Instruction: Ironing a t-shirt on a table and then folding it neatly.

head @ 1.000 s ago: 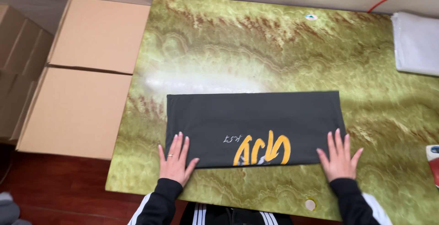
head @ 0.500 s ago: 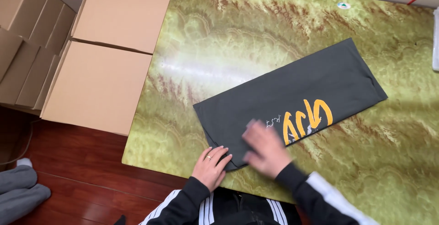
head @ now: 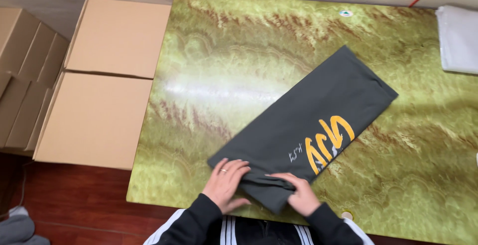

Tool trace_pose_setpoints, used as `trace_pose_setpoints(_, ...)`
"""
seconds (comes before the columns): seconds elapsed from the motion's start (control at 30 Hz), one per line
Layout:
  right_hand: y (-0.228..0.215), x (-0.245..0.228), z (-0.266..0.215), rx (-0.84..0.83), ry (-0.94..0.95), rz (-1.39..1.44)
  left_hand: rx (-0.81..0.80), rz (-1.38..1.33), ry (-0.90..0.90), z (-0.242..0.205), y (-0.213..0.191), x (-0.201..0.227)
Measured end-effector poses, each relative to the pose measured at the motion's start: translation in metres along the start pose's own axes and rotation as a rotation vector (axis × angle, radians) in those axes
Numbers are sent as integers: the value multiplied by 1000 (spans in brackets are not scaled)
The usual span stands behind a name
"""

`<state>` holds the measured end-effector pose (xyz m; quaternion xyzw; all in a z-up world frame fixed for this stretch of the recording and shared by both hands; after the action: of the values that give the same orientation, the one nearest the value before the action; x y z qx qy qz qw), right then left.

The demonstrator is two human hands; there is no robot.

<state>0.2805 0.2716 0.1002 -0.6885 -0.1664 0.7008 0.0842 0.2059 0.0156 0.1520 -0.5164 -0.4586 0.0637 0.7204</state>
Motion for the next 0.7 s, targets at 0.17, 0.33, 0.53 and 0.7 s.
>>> trace_pose_setpoints(0.17,-40,95,-96,13,439,424,-71,-49,-157,-5,-20,-28)
trace_pose_setpoints(0.33,-110,183,-183,-41,449,444,-215,-583,-209,56,-77,31)
trace_pose_setpoints(0.53,-201,266,-122,665,599,941,-218,-842,-300,229,14,28)
trace_pose_setpoints(0.7,-237,182,-14,795,609,562,-188,-431,-732,346,176,-68)
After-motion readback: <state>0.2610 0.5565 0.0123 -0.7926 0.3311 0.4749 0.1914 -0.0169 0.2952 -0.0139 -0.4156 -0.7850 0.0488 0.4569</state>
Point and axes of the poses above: each hand's wrist, its own z-axis towards the middle knuckle, its own y-axis out of the palm, x = y × z, the point moved 4 cm from there along z, towards the middle knuckle, and after that the axes turned 10 degrees about -y, right-handed, at the moved point
